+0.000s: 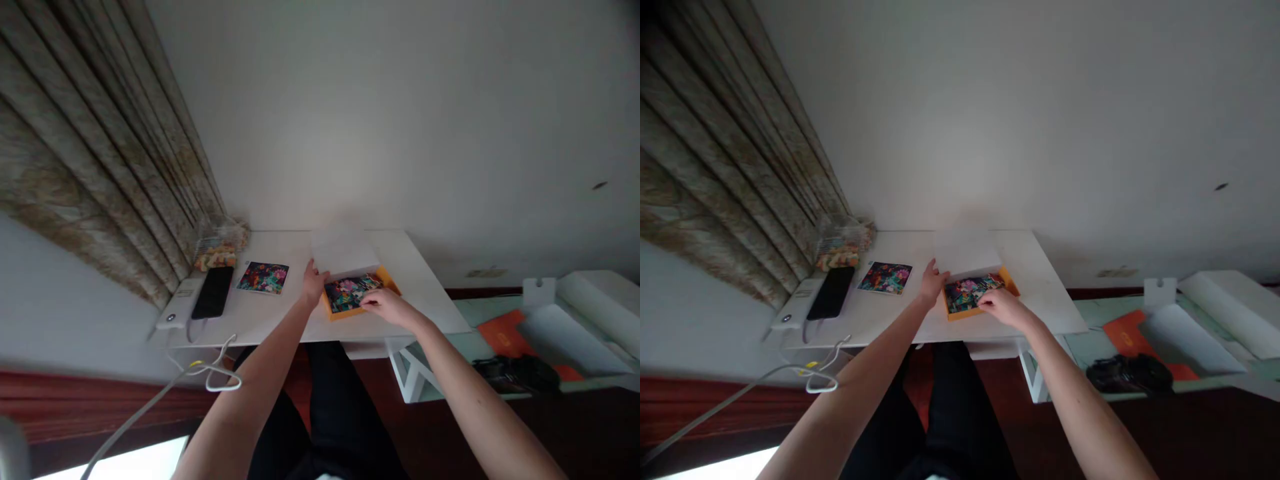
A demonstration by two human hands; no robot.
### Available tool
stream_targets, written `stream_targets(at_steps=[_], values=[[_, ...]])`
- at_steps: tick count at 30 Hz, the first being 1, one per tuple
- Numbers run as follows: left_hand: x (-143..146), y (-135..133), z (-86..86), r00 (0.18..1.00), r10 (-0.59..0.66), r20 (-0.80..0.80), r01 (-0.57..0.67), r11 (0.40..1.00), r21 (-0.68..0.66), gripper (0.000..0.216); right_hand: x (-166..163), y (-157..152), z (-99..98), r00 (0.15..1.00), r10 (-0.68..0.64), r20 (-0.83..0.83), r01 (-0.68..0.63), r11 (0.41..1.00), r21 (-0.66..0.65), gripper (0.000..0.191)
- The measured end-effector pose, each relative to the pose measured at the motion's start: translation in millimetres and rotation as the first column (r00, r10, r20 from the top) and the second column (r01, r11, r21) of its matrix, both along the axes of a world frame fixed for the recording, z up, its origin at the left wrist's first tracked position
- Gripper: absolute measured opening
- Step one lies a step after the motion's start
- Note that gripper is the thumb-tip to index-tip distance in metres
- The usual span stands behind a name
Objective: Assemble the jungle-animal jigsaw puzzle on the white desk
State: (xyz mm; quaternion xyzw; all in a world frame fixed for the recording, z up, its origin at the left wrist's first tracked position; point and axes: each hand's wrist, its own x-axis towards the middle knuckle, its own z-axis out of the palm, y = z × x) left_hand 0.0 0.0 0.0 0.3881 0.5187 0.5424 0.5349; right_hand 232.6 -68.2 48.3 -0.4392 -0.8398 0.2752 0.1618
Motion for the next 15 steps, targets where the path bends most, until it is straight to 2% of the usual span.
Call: stream_targets(at_steps=[2,4,8,11,15], values=[[-1.5,1.0,1.6,1.000,-0.018,0.006,0.018,1.000,0.014,0.048,0.4,2.8,1.7,0.998,-0.019,-0.054,0.020,1.000,0.017,0.022],[-3.8,2.9,2.4,1.000,-0.010,0.021,0.010,1.000,0.017,0.034,-0.9,4.1,2.4,0.984,-0.109,-0.144,0.121,0.990,0.078,0.025],[-8.6,7.1,3.2,0.999,0.040,0.017,-0.040,0.999,0.008,0.033,-4.9,4.6,0.4,0.921,-0.278,-0.274,0.339,0.918,0.208,0.025],[-10.8,8.3,5.1,0.999,0.046,0.007,-0.046,0.999,0.006,0.037,-3.2,2.4,-3.2,0.941,-0.289,-0.175,0.327,0.907,0.264,0.021],[-12.0,6.5,8.6,0.999,0.042,-0.020,-0.041,0.999,0.014,0.042,11.3,-2.0,-8.1,0.966,-0.259,0.003,0.251,0.939,0.234,0.021]])
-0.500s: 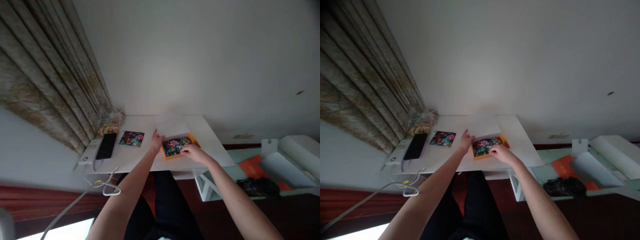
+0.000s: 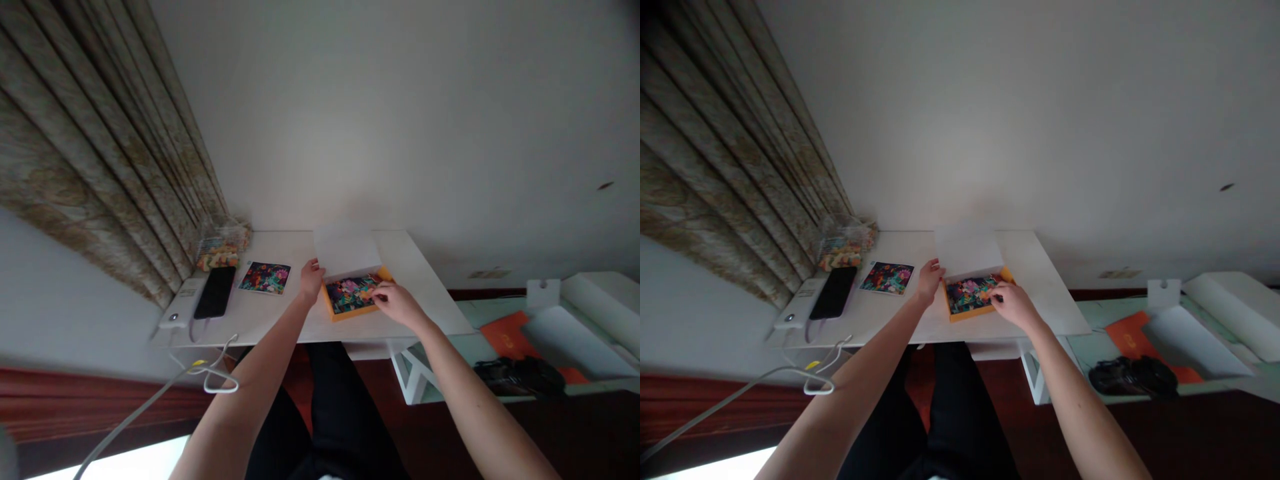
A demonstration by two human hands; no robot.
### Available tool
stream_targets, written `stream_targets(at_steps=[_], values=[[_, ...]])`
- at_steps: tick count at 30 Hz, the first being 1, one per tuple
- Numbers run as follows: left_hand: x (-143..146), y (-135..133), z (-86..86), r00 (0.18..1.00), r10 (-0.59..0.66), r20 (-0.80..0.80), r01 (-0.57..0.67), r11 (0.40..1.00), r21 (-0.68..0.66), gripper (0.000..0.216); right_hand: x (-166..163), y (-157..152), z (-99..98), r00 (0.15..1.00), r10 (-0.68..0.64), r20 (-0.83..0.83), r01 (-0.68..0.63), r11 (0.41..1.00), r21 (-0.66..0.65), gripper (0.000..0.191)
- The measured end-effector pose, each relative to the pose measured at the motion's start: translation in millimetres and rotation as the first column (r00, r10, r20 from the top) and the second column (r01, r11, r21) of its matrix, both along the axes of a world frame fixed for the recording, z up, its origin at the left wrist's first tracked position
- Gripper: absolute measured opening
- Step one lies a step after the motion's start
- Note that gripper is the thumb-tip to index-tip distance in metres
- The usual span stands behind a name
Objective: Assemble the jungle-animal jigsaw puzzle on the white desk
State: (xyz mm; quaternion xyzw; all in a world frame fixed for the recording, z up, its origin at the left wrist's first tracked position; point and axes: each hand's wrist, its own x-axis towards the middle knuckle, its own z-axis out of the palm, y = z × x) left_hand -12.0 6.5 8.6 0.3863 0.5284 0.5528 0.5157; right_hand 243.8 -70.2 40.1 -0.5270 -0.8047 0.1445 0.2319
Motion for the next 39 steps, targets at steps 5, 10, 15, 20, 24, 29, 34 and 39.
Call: stream_targets(at_steps=[5,10,15,20,24,29,34,39], values=[[-0.2,-2.9,2.6,1.000,0.001,-0.019,-0.001,1.000,0.004,0.044,17.3,1.0,-3.3,0.996,-0.021,0.085,0.022,1.000,-0.019,0.020],[0.2,-3.5,12.0,0.999,-0.011,-0.030,0.012,0.999,0.036,0.042,18.9,5.2,0.5,0.996,-0.042,0.077,0.043,0.999,-0.013,0.020],[-3.6,-21.1,31.7,0.995,-0.020,-0.102,0.043,0.972,0.230,0.034,26.4,6.2,5.3,0.919,-0.304,-0.250,0.317,0.948,0.014,0.039],[-10.4,-67.0,32.4,0.881,-0.125,-0.457,0.337,0.843,0.419,0.031,33.7,-4.4,-3.3,0.542,-0.495,-0.679,0.344,0.868,-0.358,0.054],[-15.0,-94.8,21.7,0.736,-0.131,-0.664,0.539,0.707,0.458,0.030,33.2,-24.0,-12.5,0.367,-0.518,-0.773,0.164,0.853,-0.495,0.047],[-21.1,-117.2,18.0,0.627,-0.119,-0.770,0.614,0.683,0.395,0.047,34.7,-49.0,-19.3,0.249,-0.551,-0.797,0.178,0.835,-0.521,0.053],[-28.8,-132.9,13.1,0.472,-0.192,-0.860,0.726,0.638,0.256,0.069,36.6,-60.0,-36.0,0.304,-0.621,-0.722,0.286,0.783,-0.553,0.052],[-31.6,-132.0,3.9,0.408,-0.195,-0.892,0.735,0.650,0.194,0.062,38.6,-60.4,-48.2,0.365,-0.624,-0.691,0.453,0.768,-0.453,0.043]])
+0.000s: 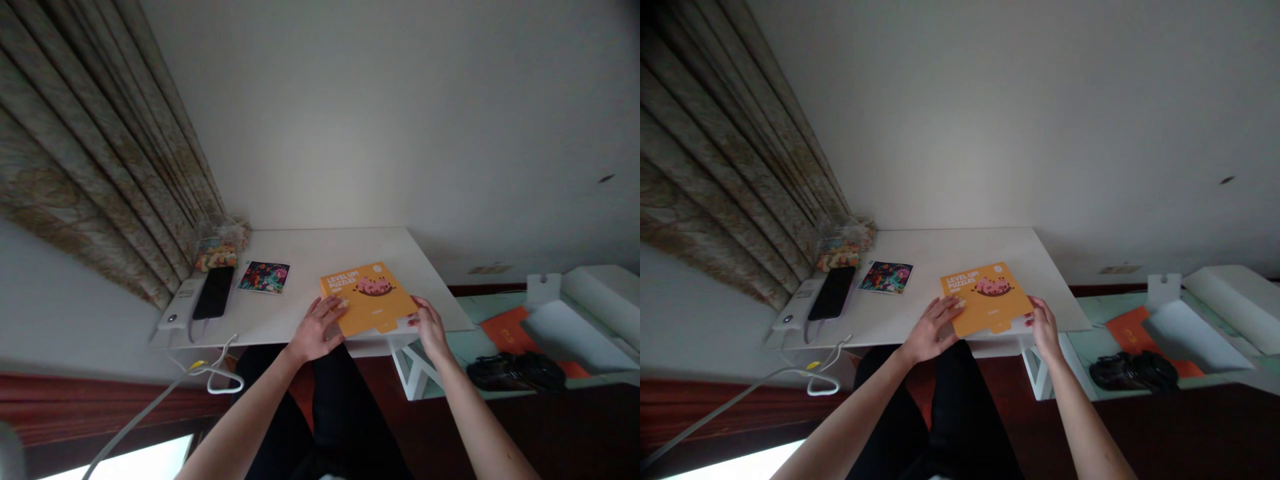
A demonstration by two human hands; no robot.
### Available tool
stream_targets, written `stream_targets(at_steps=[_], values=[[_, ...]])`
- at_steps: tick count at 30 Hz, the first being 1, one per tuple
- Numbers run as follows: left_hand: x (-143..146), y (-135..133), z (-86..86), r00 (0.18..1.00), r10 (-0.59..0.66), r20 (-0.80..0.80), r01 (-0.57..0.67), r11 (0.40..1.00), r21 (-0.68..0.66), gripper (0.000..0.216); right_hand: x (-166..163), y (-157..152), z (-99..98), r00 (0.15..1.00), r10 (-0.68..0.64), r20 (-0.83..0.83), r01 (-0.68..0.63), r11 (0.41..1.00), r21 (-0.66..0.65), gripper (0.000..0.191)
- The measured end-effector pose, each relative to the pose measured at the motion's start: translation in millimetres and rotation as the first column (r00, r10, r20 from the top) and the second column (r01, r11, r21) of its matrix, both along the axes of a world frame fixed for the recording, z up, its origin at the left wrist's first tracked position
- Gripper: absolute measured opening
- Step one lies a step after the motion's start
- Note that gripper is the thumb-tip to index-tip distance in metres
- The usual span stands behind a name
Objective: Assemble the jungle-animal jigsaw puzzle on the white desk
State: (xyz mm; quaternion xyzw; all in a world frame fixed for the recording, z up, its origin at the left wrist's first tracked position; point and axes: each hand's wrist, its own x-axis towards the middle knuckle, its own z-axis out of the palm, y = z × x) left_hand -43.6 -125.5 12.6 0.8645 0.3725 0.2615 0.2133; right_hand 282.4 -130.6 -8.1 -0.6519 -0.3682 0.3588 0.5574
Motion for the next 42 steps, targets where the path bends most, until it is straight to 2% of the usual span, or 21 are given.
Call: stream_targets(at_steps=[5,9,12,15,17,19,21,24,26,28,32,35,38,42], values=[[-0.3,2.8,-3.2,1.000,-0.015,-0.018,0.016,0.999,0.035,0.076,2.5,2.7,-3.4,1.000,-0.018,0.012,0.017,0.999,0.042,0.044],[0.5,2.9,-7.5,1.000,-0.007,0.012,0.006,0.997,0.075,0.067,1.6,4.1,-8.7,1.000,-0.008,0.001,0.008,0.999,0.032,0.053],[3.1,4.3,-13.2,0.998,0.009,0.061,-0.016,0.993,0.113,0.046,-0.1,5.7,-14.2,0.980,0.041,0.195,-0.051,0.998,0.043,0.059],[6.7,5.8,-17.7,0.993,0.012,0.115,-0.027,0.991,0.131,0.036,0.0,9.3,-18.8,0.909,0.066,0.411,-0.106,0.991,0.077,0.066],[8.7,5.9,-19.1,0.990,0.014,0.142,-0.033,0.991,0.133,0.035,0.3,12.1,-19.1,0.835,0.071,0.546,-0.157,0.981,0.112,0.069],[10.3,5.8,-19.6,0.987,0.018,0.162,-0.041,0.990,0.137,0.034,-1.4,14.0,-15.9,0.713,0.083,0.696,-0.247,0.959,0.138,0.063],[11.6,6.4,-20.3,0.985,0.022,0.173,-0.047,0.988,0.144,0.034,-7.7,14.1,-9.1,0.538,0.078,0.839,-0.328,0.937,0.123,0.052],[14.4,10.9,-23.6,0.985,0.029,0.172,-0.054,0.989,0.141,0.035,-27.6,11.9,3.7,0.283,0.051,0.958,-0.359,0.932,0.057,0.041],[17.2,16.5,-27.3,0.984,0.034,0.173,-0.058,0.989,0.137,0.036,-45.3,10.9,10.3,0.186,0.059,0.981,-0.369,0.929,0.014,0.039],[20.1,23.1,-30.6,0.983,0.025,0.184,-0.051,0.989,0.141,0.037,-63.2,11.4,13.4,0.140,0.091,0.986,-0.404,0.915,-0.028,0.039],[19.7,33.1,-31.0,0.981,-0.027,0.191,-0.003,0.988,0.153,0.041,-91.4,13.8,9.4,0.131,0.130,0.983,-0.477,0.877,-0.052,0.045],[7.5,37.9,-27.8,0.989,-0.021,0.147,-0.003,0.987,0.161,0.045,-102.8,14.3,2.6,0.161,0.126,0.979,-0.470,0.882,-0.036,0.051],[-15.5,44.7,-28.6,0.993,0.086,0.080,-0.100,0.976,0.194,0.048,-102.5,18.2,-2.4,0.197,0.124,0.972,-0.432,0.902,-0.028,0.052],[-44.9,54.4,-37.8,0.974,0.223,-0.036,-0.208,0.949,0.238,0.033,-82.8,39.5,-2.3,0.213,0.109,0.971,-0.327,0.945,-0.034,0.046]])
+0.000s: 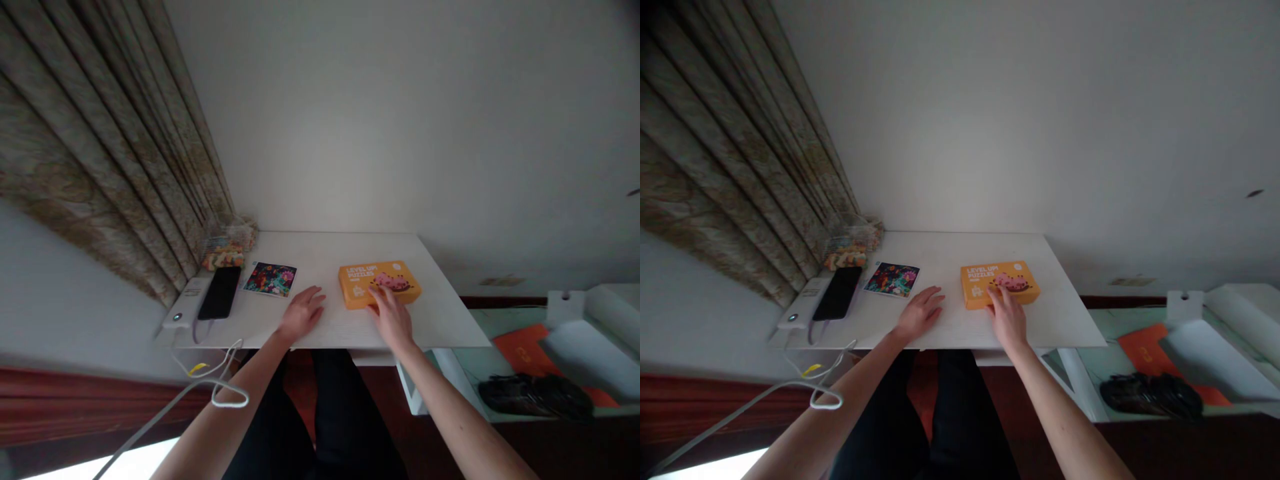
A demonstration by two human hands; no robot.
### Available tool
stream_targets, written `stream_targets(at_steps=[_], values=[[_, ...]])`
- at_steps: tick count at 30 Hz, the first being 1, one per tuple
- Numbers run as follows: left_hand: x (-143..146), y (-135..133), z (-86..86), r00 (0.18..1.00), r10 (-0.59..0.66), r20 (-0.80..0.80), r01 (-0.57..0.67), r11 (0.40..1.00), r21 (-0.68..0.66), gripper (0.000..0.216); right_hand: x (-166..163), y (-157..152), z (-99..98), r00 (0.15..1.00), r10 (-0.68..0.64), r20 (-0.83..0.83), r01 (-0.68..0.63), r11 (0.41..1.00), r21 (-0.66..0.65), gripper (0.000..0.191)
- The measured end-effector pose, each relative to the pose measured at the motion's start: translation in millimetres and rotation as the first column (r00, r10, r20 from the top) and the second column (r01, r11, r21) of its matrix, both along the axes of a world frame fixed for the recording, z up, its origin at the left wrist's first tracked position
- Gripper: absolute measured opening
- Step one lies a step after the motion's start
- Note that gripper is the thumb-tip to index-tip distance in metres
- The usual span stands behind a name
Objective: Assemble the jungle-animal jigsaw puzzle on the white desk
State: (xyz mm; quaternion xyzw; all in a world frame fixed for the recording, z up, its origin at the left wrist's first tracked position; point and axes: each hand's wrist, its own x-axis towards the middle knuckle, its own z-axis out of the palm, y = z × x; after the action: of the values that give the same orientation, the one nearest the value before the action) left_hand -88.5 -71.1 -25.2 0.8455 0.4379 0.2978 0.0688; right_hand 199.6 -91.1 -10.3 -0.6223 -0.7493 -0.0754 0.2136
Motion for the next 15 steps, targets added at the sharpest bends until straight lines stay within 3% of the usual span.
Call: stream_targets(at_steps=[8,15], values=[[-0.6,-0.5,-7.9,0.991,0.092,-0.100,-0.097,0.994,-0.050,0.027,59.0,90.7,4.9,0.971,-0.236,-0.032,0.234,0.971,-0.048,0.048],[-0.5,-1.6,-8.6,0.984,0.166,-0.055,-0.170,0.983,-0.072,0.029,96.1,163.2,5.4,0.940,-0.330,-0.089,0.325,0.943,-0.069,0.058]])
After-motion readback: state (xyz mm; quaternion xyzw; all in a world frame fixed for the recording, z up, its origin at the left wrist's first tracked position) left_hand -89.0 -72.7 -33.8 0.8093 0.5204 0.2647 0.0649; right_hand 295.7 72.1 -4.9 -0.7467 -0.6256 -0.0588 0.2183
